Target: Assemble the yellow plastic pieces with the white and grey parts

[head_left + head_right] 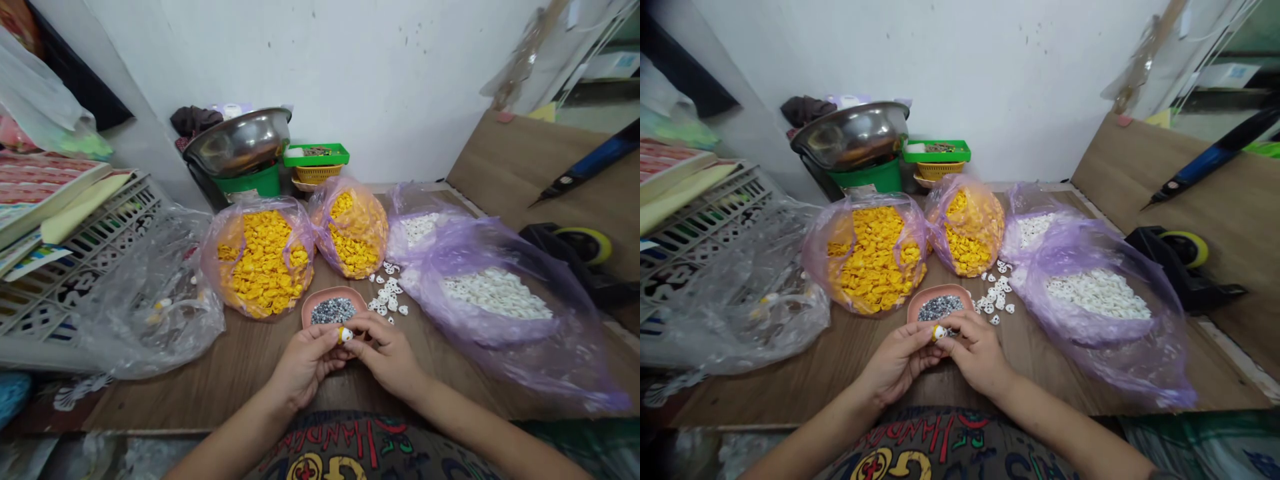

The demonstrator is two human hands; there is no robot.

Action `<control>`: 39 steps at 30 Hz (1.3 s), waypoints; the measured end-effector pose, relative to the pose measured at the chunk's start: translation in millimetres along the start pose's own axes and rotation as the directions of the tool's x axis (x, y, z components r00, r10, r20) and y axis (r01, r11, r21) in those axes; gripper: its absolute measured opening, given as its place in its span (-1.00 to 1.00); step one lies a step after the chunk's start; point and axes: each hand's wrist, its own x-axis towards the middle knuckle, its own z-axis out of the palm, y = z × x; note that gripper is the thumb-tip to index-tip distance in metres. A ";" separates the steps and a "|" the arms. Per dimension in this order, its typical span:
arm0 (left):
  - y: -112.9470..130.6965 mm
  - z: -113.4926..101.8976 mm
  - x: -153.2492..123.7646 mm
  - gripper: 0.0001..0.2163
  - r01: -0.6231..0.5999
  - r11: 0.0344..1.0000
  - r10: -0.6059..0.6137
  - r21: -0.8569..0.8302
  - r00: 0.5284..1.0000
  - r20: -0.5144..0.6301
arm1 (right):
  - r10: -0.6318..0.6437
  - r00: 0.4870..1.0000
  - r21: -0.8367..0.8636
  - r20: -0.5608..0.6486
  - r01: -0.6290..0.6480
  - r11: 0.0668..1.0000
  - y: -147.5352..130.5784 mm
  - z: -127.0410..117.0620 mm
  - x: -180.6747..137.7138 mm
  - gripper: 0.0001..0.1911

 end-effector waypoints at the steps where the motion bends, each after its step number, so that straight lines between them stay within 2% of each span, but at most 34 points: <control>1: -0.3 -0.1 0.0 -0.79 -0.005 1.000 0.005 -0.007 1.000 -0.006 | -0.022 1.000 -0.030 -0.019 0.021 0.999 0.3 -0.4 0.2 -0.90; 5: -2.3 0.8 0.2 -0.80 -0.046 0.997 0.045 -0.059 0.999 -0.020 | -0.101 0.990 -0.139 -0.097 0.087 0.986 0.6 -0.1 -0.9 -0.93; 8: -3.6 2.4 1.0 -0.79 -0.088 0.990 0.086 -0.109 0.996 -0.028 | -0.095 0.989 -0.155 -0.114 0.077 0.985 -0.8 0.8 -2.1 -0.95; 12: -3.6 2.6 1.9 -0.77 -0.118 0.983 0.116 -0.139 0.993 -0.026 | 0.054 0.985 -0.057 -0.162 -0.064 0.996 -1.4 1.1 -1.1 -0.93; 15: -1.9 1.8 1.8 -0.78 -0.115 0.981 0.110 -0.159 0.993 -0.036 | 0.216 0.952 0.086 -0.218 -0.202 0.976 -0.5 0.0 0.7 -0.86; 18: -0.8 0.6 1.6 -0.78 -0.115 0.979 0.109 -0.171 0.993 -0.044 | 0.272 0.938 0.162 -0.213 -0.241 0.957 -0.6 -1.2 1.3 -0.83; 22: -2.4 -1.7 2.5 -0.74 -0.172 0.981 0.165 -0.087 0.982 -0.087 | 0.242 0.959 0.180 -0.145 -0.215 0.960 -1.6 -0.1 -0.1 -0.85; 28: -3.5 2.4 -0.1 -0.72 -0.382 0.898 0.411 0.221 0.906 -0.103 | 0.109 0.992 0.108 -0.061 -0.102 0.989 0.9 1.9 -1.7 -0.85; 34: -3.1 7.7 -2.9 -0.75 -0.381 0.888 0.413 0.256 0.907 -0.082 | -0.007 1.000 -0.029 0.017 0.007 1.000 1.9 1.0 0.8 -0.81; 39: -4.8 5.5 -2.7 -0.78 -0.393 0.870 0.433 0.297 0.898 -0.080 | 0.016 1.000 -0.076 -0.012 -0.017 0.997 -0.4 -0.1 -1.0 -0.89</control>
